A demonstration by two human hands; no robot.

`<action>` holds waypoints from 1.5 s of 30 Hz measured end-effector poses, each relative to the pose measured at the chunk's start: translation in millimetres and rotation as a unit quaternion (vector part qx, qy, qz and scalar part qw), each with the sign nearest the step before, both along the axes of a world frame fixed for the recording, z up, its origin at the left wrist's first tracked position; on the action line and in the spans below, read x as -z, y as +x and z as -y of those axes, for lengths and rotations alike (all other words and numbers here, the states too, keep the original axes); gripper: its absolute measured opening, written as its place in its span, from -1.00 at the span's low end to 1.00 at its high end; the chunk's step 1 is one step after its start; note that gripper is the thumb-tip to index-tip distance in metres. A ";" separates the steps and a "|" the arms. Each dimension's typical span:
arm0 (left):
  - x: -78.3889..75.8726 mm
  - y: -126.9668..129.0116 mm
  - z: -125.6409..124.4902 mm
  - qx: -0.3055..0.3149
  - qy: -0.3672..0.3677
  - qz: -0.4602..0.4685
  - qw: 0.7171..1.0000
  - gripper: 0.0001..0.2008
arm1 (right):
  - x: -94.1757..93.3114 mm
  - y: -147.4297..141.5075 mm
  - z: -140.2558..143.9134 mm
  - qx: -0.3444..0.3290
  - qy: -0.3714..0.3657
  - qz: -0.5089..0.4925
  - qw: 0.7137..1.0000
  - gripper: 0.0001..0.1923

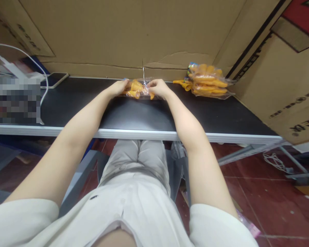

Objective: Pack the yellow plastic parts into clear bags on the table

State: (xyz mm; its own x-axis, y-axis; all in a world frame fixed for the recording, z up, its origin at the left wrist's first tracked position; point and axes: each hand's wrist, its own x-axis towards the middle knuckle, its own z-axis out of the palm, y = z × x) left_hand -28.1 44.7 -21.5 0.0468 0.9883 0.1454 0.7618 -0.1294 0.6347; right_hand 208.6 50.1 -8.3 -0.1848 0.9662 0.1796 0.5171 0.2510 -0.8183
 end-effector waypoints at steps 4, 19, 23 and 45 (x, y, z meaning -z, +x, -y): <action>-1.6 -0.4 -3.4 0.001 0.001 -0.021 1.000 -0.38 | -5.1 1.7 2.4 0.017 -0.029 -0.052 0.998 -0.74; -2.1 2.7 0.3 -0.017 0.019 -0.026 0.999 -0.40 | 0.7 6.3 -10.0 0.041 0.019 0.053 0.998 -0.86; -2.4 1.7 -0.4 -0.041 0.015 -0.033 0.998 -0.39 | -3.8 6.7 -2.3 -0.004 -0.039 0.071 0.997 -0.79; -0.2 -4.0 -5.3 -0.003 0.006 0.022 1.000 -0.43 | -10.7 2.0 8.7 -0.021 -0.077 -0.005 0.997 -0.64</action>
